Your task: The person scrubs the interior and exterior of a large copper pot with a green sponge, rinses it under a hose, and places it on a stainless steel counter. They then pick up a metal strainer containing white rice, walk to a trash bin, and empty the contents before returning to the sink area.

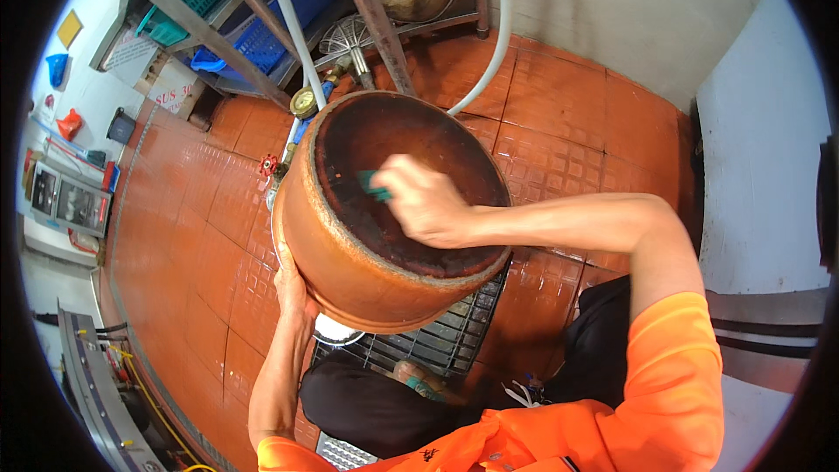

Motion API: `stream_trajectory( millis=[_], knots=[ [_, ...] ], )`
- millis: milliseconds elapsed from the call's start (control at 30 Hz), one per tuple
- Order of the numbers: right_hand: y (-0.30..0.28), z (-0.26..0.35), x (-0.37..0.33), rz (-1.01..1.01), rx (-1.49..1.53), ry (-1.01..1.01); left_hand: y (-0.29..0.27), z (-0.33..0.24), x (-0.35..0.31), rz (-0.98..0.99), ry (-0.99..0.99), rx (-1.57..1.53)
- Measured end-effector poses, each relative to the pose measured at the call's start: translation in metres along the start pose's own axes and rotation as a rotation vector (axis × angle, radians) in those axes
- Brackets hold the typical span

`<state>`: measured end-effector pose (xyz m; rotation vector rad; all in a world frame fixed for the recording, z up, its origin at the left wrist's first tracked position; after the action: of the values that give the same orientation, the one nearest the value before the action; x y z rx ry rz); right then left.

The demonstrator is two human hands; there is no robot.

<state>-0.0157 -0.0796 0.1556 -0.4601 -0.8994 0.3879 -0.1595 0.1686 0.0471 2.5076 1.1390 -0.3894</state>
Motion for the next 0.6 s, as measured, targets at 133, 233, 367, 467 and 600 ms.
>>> stream_trajectory(
  millis=[133, 233, 367, 467, 600],
  knots=[
    [-0.005, -0.072, 0.086, -0.207, -0.202, -0.041, 0.034, 0.008, 0.0, 0.049, -0.008, 0.04],
    [-0.014, -0.189, 0.026, 0.121, -0.45, 0.39, 0.027, 0.012, 0.001, 0.029, 0.006, 0.021],
    [-0.026, -0.096, -0.082, 0.286, -0.319, 0.315, 0.003, 0.013, 0.007, 0.008, -0.008, -0.004],
    [-0.021, 0.016, -0.06, 0.199, 0.033, 0.029, -0.005, 0.01, 0.008, -0.027, -0.033, -0.022],
    [-0.003, 0.038, 0.049, -0.142, 0.086, -0.174, 0.008, 0.002, 0.003, 0.012, 0.042, 0.04]
  ],
)
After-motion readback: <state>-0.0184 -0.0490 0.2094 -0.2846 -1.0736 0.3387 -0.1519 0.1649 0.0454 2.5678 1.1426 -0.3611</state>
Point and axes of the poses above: each hand's wrist, its own x-axis towards the middle knuckle, its own y-axis out of the palm, z = x × y, the point moved 9 cm from there along x, towards the middle knuckle, and after that the axes turned 9 degrees about -x, right-handed, at the moved point
